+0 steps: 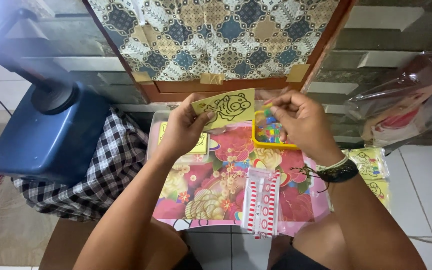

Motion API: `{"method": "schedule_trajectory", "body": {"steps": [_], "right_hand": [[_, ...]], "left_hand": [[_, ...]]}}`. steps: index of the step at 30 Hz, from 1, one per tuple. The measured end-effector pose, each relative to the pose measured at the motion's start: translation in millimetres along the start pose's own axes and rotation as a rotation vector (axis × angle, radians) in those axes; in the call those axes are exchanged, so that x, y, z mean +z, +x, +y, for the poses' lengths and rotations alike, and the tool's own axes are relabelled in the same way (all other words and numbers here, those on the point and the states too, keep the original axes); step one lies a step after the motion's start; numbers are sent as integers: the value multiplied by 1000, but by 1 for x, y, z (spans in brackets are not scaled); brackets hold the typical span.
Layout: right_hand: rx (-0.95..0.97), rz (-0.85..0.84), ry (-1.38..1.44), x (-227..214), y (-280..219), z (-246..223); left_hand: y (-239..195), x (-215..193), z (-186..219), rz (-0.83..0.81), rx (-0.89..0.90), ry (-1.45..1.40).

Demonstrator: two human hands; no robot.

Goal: The person sits on the floor and packs yellow paper cutouts with cartoon animal drawings into small clear plastic bags. They also place small colorful plastic pieces into the bags along with the cutouts. The person seals the bags and places them into a larger clear plastic container.

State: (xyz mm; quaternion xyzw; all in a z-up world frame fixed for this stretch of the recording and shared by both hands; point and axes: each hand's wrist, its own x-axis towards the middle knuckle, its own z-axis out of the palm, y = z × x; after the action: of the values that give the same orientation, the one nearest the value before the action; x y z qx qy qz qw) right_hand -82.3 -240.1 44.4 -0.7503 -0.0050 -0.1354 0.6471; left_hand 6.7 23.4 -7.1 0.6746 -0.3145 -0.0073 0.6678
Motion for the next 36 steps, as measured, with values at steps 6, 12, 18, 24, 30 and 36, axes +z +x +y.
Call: {"method": "schedule_trajectory", "body": {"steps": [6, 12, 18, 24, 30, 36], "right_hand": [[-10, -68, -136, 2, 4, 7], [-12, -38, -276, -1, -1, -3], [73, -74, -210, -9, 0, 3], [95, 23, -342, -8, 7, 9], [142, 44, -363, -1, 6, 7], [-3, 8, -288, 23, -6, -7]], "left_hand": [[-4, 10, 11, -95, -118, -88], [-1, 19, 6, -59, -312, -161], [-6, 21, -17, -47, -459, -256], [-7, 34, -11, -70, -501, -335], [-6, 40, 20, -48, -501, -371], [-4, 42, 9, 32, -529, -452]]}}
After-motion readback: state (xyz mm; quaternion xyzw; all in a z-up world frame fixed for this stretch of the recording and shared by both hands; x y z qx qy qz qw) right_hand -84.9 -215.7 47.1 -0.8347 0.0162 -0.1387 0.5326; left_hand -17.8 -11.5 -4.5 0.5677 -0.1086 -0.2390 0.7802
